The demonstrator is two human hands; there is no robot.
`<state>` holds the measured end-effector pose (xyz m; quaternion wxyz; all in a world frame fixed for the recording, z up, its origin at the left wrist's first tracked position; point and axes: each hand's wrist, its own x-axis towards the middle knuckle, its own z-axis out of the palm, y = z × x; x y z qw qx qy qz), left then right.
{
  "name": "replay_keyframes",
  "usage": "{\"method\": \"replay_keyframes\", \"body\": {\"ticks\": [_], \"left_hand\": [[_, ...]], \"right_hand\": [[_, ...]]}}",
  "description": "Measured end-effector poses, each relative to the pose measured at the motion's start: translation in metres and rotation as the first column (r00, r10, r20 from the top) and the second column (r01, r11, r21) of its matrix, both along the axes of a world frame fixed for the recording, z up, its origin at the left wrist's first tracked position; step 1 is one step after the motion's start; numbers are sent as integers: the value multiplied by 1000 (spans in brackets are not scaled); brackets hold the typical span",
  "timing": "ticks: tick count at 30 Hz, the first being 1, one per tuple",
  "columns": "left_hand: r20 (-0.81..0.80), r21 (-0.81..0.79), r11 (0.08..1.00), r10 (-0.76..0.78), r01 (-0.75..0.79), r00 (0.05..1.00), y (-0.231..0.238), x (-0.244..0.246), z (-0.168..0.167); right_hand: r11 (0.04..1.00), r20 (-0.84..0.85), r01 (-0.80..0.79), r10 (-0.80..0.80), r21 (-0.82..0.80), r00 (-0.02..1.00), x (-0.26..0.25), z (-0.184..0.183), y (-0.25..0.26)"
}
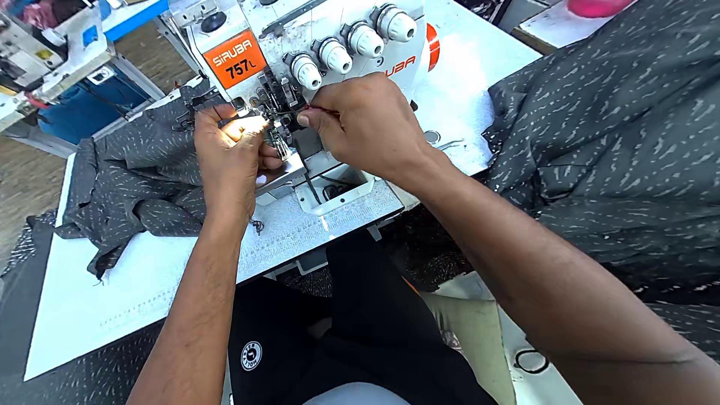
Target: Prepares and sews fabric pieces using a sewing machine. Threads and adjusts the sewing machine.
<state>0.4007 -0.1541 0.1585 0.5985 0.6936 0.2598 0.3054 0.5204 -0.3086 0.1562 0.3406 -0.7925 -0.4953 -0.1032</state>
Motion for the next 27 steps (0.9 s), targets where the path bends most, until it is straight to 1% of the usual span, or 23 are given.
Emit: {"method": "replay_keyframes", "body": {"ticks": [1,3,7,12,15,18,19,21,25,27], "left_hand": [[15,-8,1000,-5,5,1000,1,0,0],[38,-13,1000,-19,20,999,3,-1,-2],[31,1,1000,-25,25,999,3,-1,-2],[18,2,1000,-22,22,1000,0,0,1],[5,10,1000,4,-4,1000,0,1,1],[-22,28,1000,13,-12,1000,1,3,1],[-32,28,1000,16,-15,999,2,3,1],[-51,16,1000,14,-13,999,3,3,3],[-108,-38,999,-3,-2,994,7,3,8],[-125,-44,999,-14,9,992,10,4,9]], "right_hand": [[1000,-49,-8,8,3,999,1,1,0],[1000,-38,-17,18,17,999,2,2,1],[998,218,-38,27,47,976,1,-7,1],[996,404,-59,28,65,915,4,-13,1],[993,515,-93,45,67,856,10,-14,2],[988,640,-130,44,88,767,18,-17,1],[986,655,-133,38,96,754,19,-18,1],[987,644,-127,35,97,764,18,-18,1],[995,498,-85,45,57,866,8,-12,-1],[994,451,-82,43,68,892,3,-8,0]]}}
